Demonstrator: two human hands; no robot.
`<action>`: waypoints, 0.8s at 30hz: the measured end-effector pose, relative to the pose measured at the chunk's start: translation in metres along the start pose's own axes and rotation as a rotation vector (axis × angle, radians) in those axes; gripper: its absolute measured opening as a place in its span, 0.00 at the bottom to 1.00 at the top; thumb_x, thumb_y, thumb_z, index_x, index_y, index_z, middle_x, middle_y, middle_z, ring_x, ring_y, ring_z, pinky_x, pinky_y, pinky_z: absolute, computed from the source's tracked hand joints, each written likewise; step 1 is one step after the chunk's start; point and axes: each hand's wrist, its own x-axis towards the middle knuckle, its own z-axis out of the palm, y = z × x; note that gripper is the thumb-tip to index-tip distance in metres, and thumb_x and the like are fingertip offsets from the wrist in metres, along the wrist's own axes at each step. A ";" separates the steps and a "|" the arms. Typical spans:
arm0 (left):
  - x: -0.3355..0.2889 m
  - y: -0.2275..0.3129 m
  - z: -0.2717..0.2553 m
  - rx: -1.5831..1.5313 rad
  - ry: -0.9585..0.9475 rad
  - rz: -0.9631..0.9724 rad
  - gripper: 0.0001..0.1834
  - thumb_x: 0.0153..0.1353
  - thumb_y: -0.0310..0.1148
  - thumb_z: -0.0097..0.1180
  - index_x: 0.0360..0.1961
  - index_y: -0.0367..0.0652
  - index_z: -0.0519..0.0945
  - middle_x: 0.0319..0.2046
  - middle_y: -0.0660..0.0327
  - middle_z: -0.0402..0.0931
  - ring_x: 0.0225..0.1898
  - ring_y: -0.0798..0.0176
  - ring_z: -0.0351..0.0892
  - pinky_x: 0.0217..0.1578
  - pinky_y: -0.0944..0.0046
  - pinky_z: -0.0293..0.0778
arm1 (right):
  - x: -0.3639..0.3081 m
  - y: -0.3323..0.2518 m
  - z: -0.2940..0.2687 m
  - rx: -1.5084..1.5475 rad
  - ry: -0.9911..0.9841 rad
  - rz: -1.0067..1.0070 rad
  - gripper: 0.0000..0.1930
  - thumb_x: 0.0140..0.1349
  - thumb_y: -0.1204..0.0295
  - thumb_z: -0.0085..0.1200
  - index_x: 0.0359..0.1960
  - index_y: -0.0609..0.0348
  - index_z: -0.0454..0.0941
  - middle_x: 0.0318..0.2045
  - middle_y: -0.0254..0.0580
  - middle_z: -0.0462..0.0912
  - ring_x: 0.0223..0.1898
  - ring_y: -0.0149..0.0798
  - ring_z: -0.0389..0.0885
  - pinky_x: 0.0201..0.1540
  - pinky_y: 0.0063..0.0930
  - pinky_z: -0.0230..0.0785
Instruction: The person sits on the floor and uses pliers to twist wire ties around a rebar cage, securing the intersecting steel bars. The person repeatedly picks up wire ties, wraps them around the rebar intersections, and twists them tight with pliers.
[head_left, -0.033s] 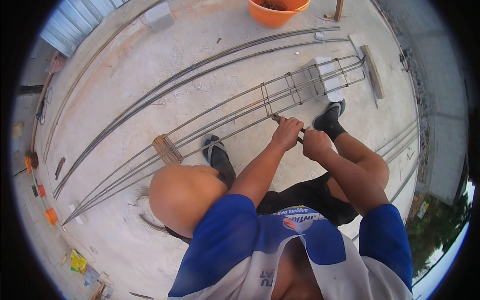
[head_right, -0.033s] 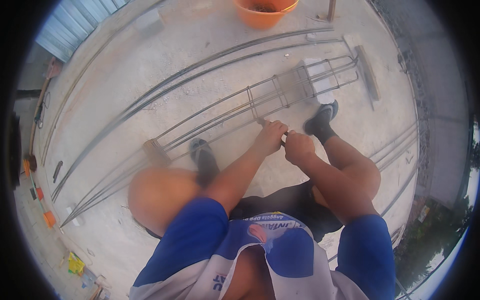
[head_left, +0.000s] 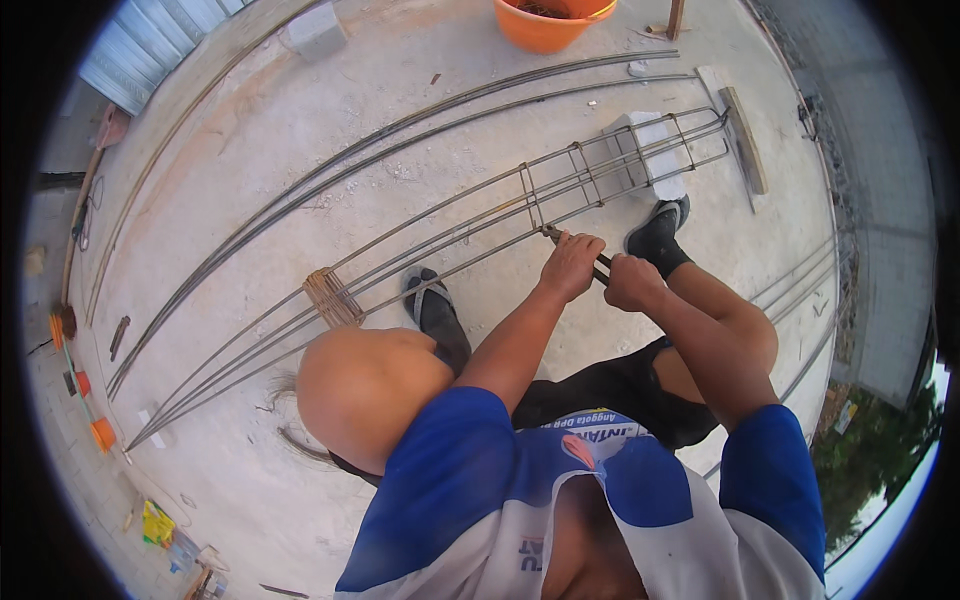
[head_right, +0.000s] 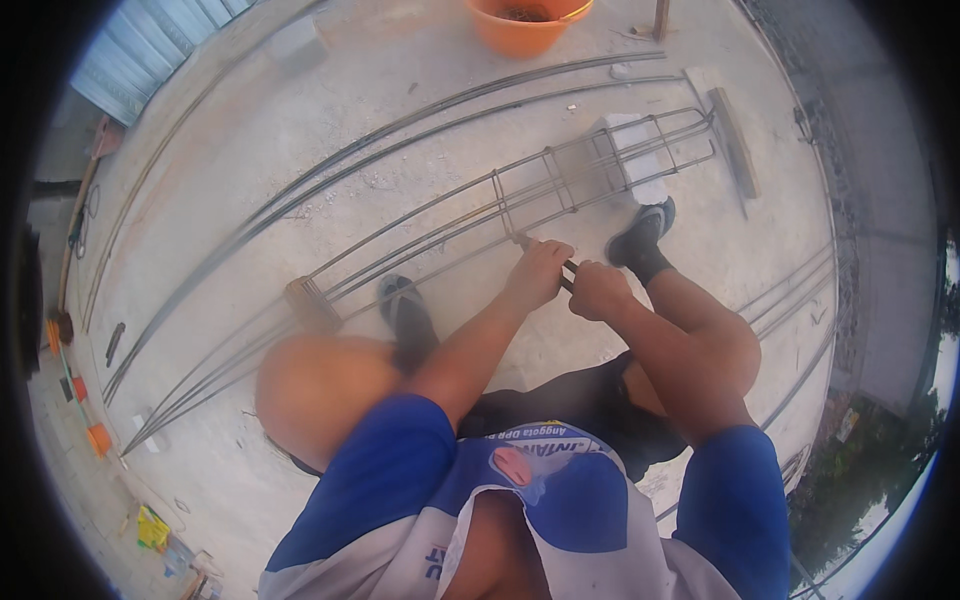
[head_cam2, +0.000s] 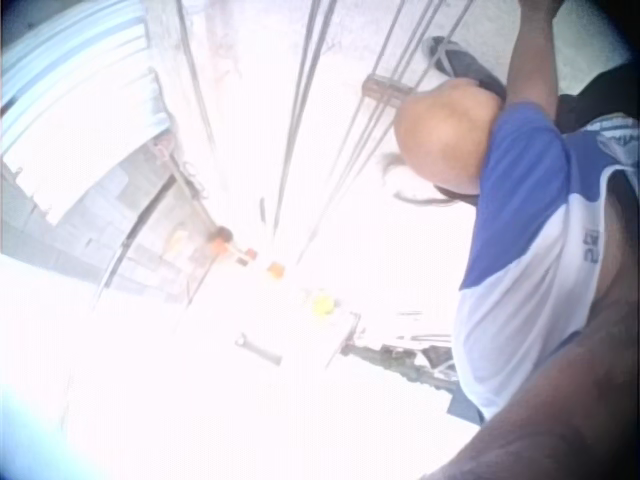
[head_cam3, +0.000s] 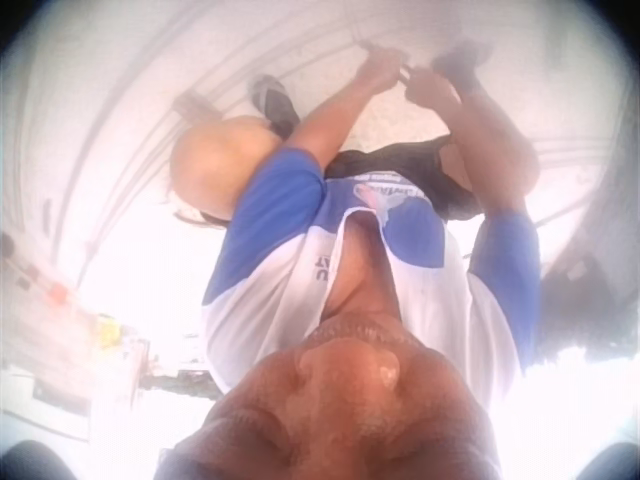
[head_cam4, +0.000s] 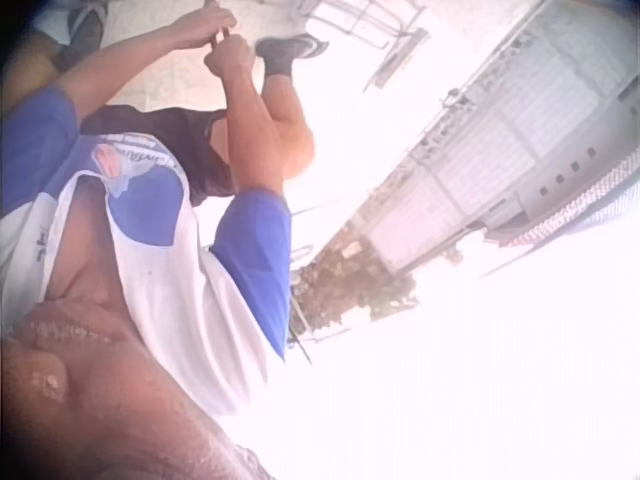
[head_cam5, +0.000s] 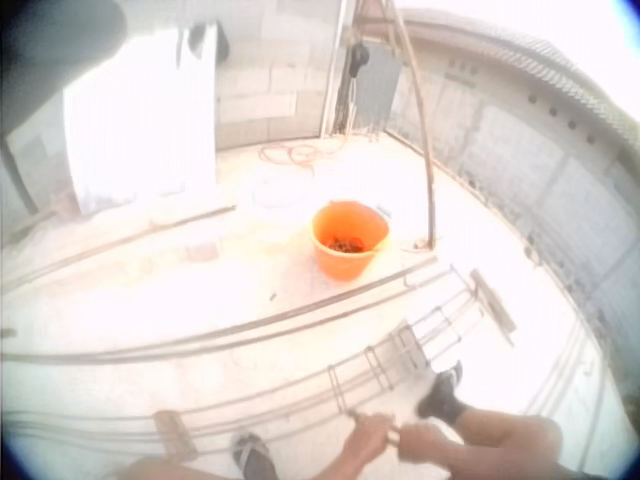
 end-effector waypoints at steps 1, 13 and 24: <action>0.001 0.000 -0.001 0.007 0.105 0.054 0.23 0.47 0.27 0.65 0.46 0.42 0.74 0.42 0.56 0.74 0.55 0.50 0.71 0.59 0.45 0.60 | 0.011 0.014 -0.001 0.047 -0.093 0.019 0.17 0.54 0.68 0.55 0.40 0.70 0.77 0.31 0.52 0.85 0.32 0.47 0.87 0.31 0.42 0.78; 0.012 -0.008 -0.005 -0.030 -0.006 0.106 0.19 0.50 0.23 0.58 0.45 0.46 0.75 0.41 0.57 0.77 0.51 0.51 0.73 0.52 0.48 0.64 | -0.010 -0.008 -0.023 -0.170 0.164 -0.090 0.23 0.59 0.59 0.59 0.43 0.72 0.77 0.42 0.60 0.84 0.34 0.50 0.87 0.32 0.37 0.80; -0.002 -0.009 -0.010 0.097 -0.161 0.047 0.23 0.50 0.26 0.58 0.51 0.43 0.75 0.48 0.56 0.75 0.57 0.49 0.70 0.57 0.45 0.63 | -0.004 0.026 -0.007 0.834 -0.490 0.054 0.28 0.60 0.56 0.58 0.50 0.72 0.75 0.31 0.50 0.82 0.30 0.44 0.84 0.26 0.37 0.77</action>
